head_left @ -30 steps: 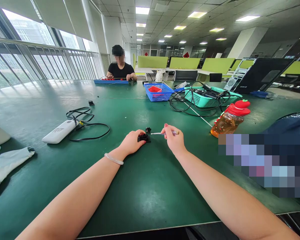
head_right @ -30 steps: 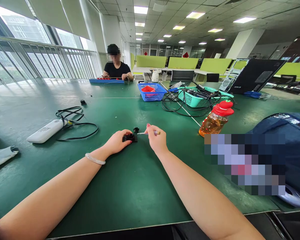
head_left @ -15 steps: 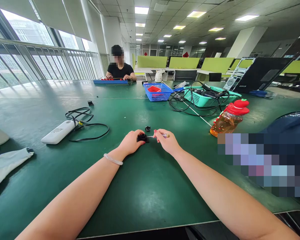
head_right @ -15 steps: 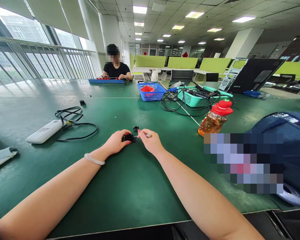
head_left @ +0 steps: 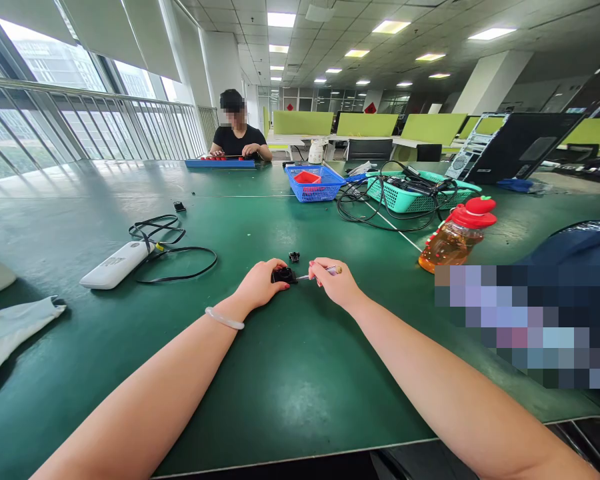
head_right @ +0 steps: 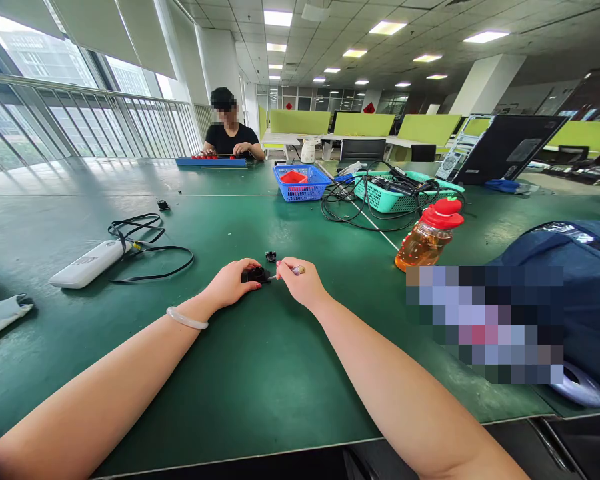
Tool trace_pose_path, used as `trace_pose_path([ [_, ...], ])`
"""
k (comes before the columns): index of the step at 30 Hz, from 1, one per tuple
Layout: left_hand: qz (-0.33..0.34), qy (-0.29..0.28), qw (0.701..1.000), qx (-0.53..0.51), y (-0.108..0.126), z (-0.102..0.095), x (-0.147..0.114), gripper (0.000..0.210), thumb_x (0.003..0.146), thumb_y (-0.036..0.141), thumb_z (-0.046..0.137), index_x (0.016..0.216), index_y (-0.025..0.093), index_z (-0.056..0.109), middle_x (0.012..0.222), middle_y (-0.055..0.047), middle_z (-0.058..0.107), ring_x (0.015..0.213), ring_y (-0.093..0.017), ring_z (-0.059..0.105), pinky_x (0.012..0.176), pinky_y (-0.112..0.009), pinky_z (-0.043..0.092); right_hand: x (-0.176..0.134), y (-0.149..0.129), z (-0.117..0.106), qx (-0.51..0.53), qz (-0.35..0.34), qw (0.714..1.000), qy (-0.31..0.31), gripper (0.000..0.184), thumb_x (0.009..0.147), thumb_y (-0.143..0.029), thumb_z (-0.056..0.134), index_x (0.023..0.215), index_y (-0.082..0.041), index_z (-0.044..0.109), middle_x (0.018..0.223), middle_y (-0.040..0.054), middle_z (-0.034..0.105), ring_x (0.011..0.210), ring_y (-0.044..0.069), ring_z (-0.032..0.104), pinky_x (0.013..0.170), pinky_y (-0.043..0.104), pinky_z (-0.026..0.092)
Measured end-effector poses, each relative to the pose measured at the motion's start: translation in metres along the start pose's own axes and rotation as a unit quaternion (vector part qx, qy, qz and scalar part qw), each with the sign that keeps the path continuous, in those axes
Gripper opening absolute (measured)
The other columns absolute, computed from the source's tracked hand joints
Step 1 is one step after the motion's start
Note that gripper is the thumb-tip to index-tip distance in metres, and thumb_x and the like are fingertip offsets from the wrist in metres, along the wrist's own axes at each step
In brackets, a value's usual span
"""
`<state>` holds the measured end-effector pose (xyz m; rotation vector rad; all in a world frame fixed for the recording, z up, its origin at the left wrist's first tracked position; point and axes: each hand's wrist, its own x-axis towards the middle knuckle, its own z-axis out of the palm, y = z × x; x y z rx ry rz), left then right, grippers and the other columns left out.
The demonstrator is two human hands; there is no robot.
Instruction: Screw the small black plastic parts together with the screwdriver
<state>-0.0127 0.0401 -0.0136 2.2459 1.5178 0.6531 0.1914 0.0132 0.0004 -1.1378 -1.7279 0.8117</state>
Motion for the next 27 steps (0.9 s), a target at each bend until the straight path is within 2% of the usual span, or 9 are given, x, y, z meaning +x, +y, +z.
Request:
trace_pose_path([
  [6, 0.004, -0.005, 1.000, -0.002, 0.002, -0.001, -0.001, 0.039, 0.074, 0.026, 0.073, 0.111, 0.023, 0.062, 0.113, -0.005, 0.071, 0.108, -0.025, 0.062, 0.096, -0.039, 0.050, -0.003, -0.008, 0.000, -0.084, -0.080, 0.992, -0.041, 0.038, 0.090, -0.035, 0.044, 0.056, -0.021, 0.052, 0.056, -0.0023, 0.049, 0.056, 0.012, 0.045, 0.059, 0.026, 0.034],
  [11, 0.015, -0.002, 1.000, 0.013, 0.003, -0.001, -0.001, 0.038, 0.075, 0.030, 0.071, 0.111, 0.022, 0.063, 0.113, -0.006, 0.070, 0.107, -0.026, 0.062, 0.095, -0.039, 0.050, -0.006, -0.010, 0.005, -0.123, -0.174, 0.976, -0.038, 0.039, 0.091, -0.031, 0.044, 0.054, -0.022, 0.055, 0.057, -0.0010, 0.058, 0.064, 0.014, 0.053, 0.083, 0.031, 0.039],
  [17, 0.038, -0.001, 0.999, 0.017, 0.002, 0.000, -0.001, 0.037, 0.076, 0.032, 0.068, 0.111, 0.022, 0.063, 0.113, -0.006, 0.070, 0.106, -0.027, 0.062, 0.094, -0.040, 0.050, -0.006, -0.004, 0.011, -0.120, -0.157, 0.976, -0.096, 0.028, 0.089, -0.032, 0.049, 0.068, -0.023, 0.064, 0.069, -0.0010, 0.067, 0.066, 0.014, 0.057, 0.082, 0.032, 0.041],
  [19, 0.036, -0.001, 0.999, 0.016, 0.001, 0.000, 0.000, 0.037, 0.076, 0.032, 0.068, 0.111, 0.023, 0.062, 0.114, -0.006, 0.070, 0.107, -0.026, 0.062, 0.095, -0.040, 0.050, -0.007, -0.006, 0.009, -0.114, -0.158, 0.979, -0.067, 0.031, 0.090, -0.035, 0.049, 0.066, -0.023, 0.065, 0.069, 0.0002, 0.068, 0.070, 0.016, 0.059, 0.081, 0.032, 0.042],
  [23, 0.026, 0.000, 0.999, 0.023, 0.000, 0.002, 0.000, 0.039, 0.075, 0.030, 0.070, 0.113, 0.024, 0.062, 0.113, -0.006, 0.070, 0.108, -0.027, 0.061, 0.097, -0.041, 0.049, -0.008, -0.010, 0.004, -0.099, -0.145, 0.984, 0.031, 0.036, 0.091, -0.040, 0.046, 0.065, -0.023, 0.065, 0.068, 0.0025, 0.067, 0.072, 0.018, 0.059, 0.077, 0.032, 0.043],
  [27, 0.036, -0.001, 0.999, 0.021, 0.001, 0.002, -0.001, 0.040, 0.076, 0.028, 0.068, 0.115, 0.024, 0.060, 0.114, -0.006, 0.069, 0.108, -0.026, 0.061, 0.098, -0.042, 0.048, -0.005, -0.006, 0.005, -0.080, -0.091, 0.992, 0.036, 0.039, 0.091, -0.043, 0.046, 0.063, -0.022, 0.064, 0.057, -0.0005, 0.057, 0.056, 0.014, 0.050, 0.060, 0.028, 0.039],
])
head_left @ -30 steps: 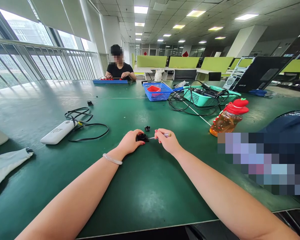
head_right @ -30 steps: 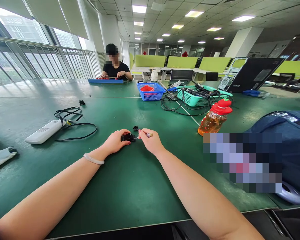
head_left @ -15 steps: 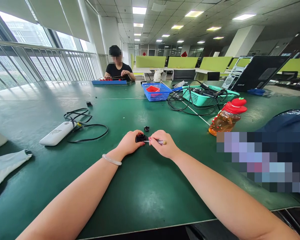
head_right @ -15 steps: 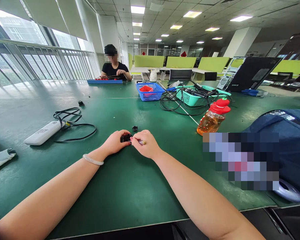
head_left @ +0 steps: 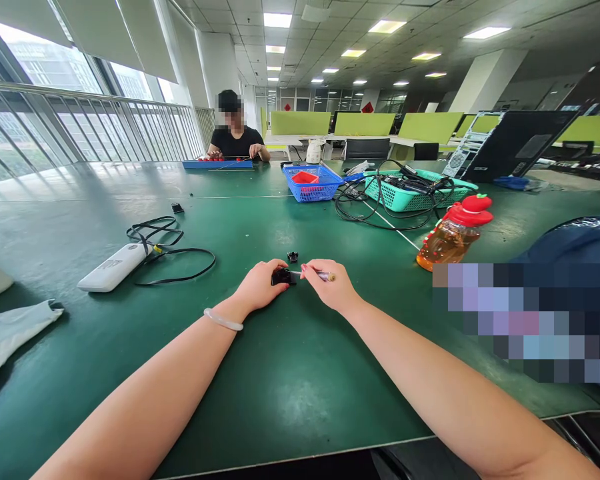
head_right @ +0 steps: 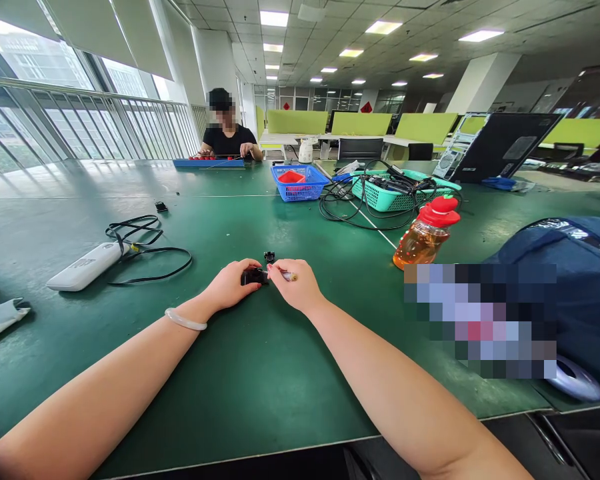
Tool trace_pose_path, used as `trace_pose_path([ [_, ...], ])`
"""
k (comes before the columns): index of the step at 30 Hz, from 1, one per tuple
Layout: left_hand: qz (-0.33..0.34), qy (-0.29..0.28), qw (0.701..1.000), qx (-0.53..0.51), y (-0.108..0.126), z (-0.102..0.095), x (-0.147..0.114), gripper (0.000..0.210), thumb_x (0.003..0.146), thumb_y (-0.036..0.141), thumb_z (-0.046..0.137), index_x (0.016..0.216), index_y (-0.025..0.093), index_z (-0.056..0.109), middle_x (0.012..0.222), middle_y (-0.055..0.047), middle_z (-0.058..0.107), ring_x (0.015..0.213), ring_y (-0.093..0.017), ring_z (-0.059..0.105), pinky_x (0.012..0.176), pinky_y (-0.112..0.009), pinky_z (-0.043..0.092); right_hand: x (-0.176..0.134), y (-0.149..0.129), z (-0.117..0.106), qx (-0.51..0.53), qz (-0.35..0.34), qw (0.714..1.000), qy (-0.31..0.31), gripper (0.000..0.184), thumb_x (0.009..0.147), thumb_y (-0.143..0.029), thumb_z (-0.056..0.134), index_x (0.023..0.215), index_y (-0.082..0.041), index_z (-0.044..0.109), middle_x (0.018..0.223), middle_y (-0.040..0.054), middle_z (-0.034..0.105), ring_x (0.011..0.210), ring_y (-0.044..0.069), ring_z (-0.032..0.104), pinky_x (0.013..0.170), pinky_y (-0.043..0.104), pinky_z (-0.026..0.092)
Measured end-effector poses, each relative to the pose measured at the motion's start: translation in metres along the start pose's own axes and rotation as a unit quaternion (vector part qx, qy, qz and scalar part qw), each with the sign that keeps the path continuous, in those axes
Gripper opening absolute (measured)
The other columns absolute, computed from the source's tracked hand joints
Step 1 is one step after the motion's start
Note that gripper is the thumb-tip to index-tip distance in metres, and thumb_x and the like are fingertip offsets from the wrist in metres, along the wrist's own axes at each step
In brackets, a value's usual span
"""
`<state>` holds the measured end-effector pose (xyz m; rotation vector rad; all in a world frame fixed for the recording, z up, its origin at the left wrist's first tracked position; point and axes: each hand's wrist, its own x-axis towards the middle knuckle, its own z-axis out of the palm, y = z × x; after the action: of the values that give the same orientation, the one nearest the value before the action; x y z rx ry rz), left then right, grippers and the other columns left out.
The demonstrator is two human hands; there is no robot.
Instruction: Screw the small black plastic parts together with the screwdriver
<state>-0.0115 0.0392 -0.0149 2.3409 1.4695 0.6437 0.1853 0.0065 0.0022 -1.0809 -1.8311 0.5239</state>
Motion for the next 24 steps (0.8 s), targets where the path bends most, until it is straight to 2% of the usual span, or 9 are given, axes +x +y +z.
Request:
trace_pose_path([
  [3, 0.008, 0.013, 1.000, -0.011, 0.002, -0.002, -0.002, 0.039, 0.077, 0.027, 0.066, 0.116, 0.023, 0.059, 0.113, -0.006, 0.069, 0.107, -0.025, 0.061, 0.097, -0.041, 0.048, 0.001, 0.003, 0.002, 0.035, 0.038, 0.999, -0.012, 0.038, 0.090, -0.045, 0.047, 0.065, -0.022, 0.063, 0.054, -0.0021, 0.052, 0.051, 0.013, 0.046, 0.053, 0.026, 0.035],
  [5, 0.019, 0.035, 0.999, -0.018, 0.005, -0.004, -0.003, 0.038, 0.079, 0.026, 0.065, 0.117, 0.023, 0.058, 0.112, -0.005, 0.069, 0.107, -0.024, 0.061, 0.098, -0.040, 0.048, 0.000, 0.003, 0.002, 0.042, 0.036, 0.998, -0.006, 0.037, 0.090, -0.045, 0.048, 0.066, -0.022, 0.063, 0.055, -0.0014, 0.053, 0.053, 0.013, 0.048, 0.054, 0.027, 0.036],
  [7, 0.030, 0.074, 0.997, -0.019, 0.009, -0.007, -0.004, 0.037, 0.082, 0.026, 0.062, 0.119, 0.024, 0.058, 0.115, -0.004, 0.068, 0.111, -0.024, 0.058, 0.100, -0.040, 0.046, 0.000, 0.002, 0.000, 0.039, 0.009, 0.999, 0.024, 0.035, 0.090, -0.044, 0.049, 0.068, -0.022, 0.065, 0.061, 0.0007, 0.059, 0.059, 0.015, 0.053, 0.058, 0.028, 0.040],
  [10, 0.018, 0.144, 0.989, -0.001, 0.011, -0.009, -0.004, 0.037, 0.087, 0.025, 0.055, 0.123, 0.026, 0.057, 0.123, -0.004, 0.065, 0.117, -0.024, 0.054, 0.105, -0.042, 0.042, 0.001, 0.001, -0.005, 0.012, -0.038, 0.994, 0.103, 0.028, 0.089, -0.041, 0.052, 0.075, -0.022, 0.068, 0.075, 0.0039, 0.066, 0.070, 0.018, 0.059, 0.068, 0.030, 0.045],
  [13, -0.040, 0.154, 0.987, 0.039, 0.009, -0.009, -0.004, 0.039, 0.089, 0.025, 0.049, 0.127, 0.028, 0.059, 0.126, -0.006, 0.064, 0.116, -0.027, 0.054, 0.104, -0.046, 0.042, 0.004, 0.008, -0.007, -0.017, -0.034, 0.990, 0.136, 0.021, 0.088, -0.037, 0.055, 0.081, -0.023, 0.070, 0.082, 0.0052, 0.069, 0.077, 0.020, 0.062, 0.074, 0.032, 0.047],
  [16, -0.108, 0.110, 0.985, 0.083, 0.005, -0.009, -0.005, 0.037, 0.089, 0.027, 0.046, 0.119, 0.031, 0.067, 0.124, -0.006, 0.065, 0.113, -0.032, 0.055, 0.099, -0.053, 0.042, 0.008, 0.021, -0.005, -0.022, 0.017, 0.993, 0.111, 0.017, 0.086, -0.034, 0.058, 0.090, -0.024, 0.071, 0.089, 0.0055, 0.071, 0.081, 0.021, 0.063, 0.074, 0.033, 0.048],
  [19, -0.143, 0.081, 0.980, 0.110, 0.004, -0.009, -0.006, 0.033, 0.088, 0.028, 0.046, 0.107, 0.032, 0.073, 0.119, -0.006, 0.066, 0.113, -0.034, 0.054, 0.099, -0.057, 0.039, 0.011, 0.033, -0.003, -0.069, 0.044, 0.996, 0.042, 0.018, 0.085, -0.030, 0.059, 0.098, -0.025, 0.072, 0.097, 0.0053, 0.072, 0.090, 0.024, 0.062, 0.082, 0.038, 0.046],
  [22, -0.154, 0.099, 0.977, 0.109, 0.006, -0.008, -0.006, 0.030, 0.088, 0.030, 0.046, 0.097, 0.030, 0.075, 0.122, -0.007, 0.064, 0.117, -0.035, 0.052, 0.100, -0.058, 0.037, 0.012, 0.037, -0.002, -0.108, 0.036, 0.993, -0.012, 0.022, 0.087, -0.028, 0.058, 0.104, -0.029, 0.071, 0.103, 0.0045, 0.072, 0.097, 0.026, 0.059, 0.088, 0.043, 0.043],
  [24, -0.130, 0.107, 0.981, 0.092, 0.008, -0.006, -0.004, 0.029, 0.088, 0.032, 0.047, 0.099, 0.030, 0.074, 0.126, -0.007, 0.062, 0.122, -0.035, 0.048, 0.103, -0.057, 0.036, 0.012, 0.037, 0.000, -0.117, 0.028, 0.992, -0.031, 0.023, 0.088, -0.028, 0.058, 0.107, -0.029, 0.071, 0.106, 0.0042, 0.072, 0.100, 0.027, 0.058, 0.090, 0.044, 0.042],
])
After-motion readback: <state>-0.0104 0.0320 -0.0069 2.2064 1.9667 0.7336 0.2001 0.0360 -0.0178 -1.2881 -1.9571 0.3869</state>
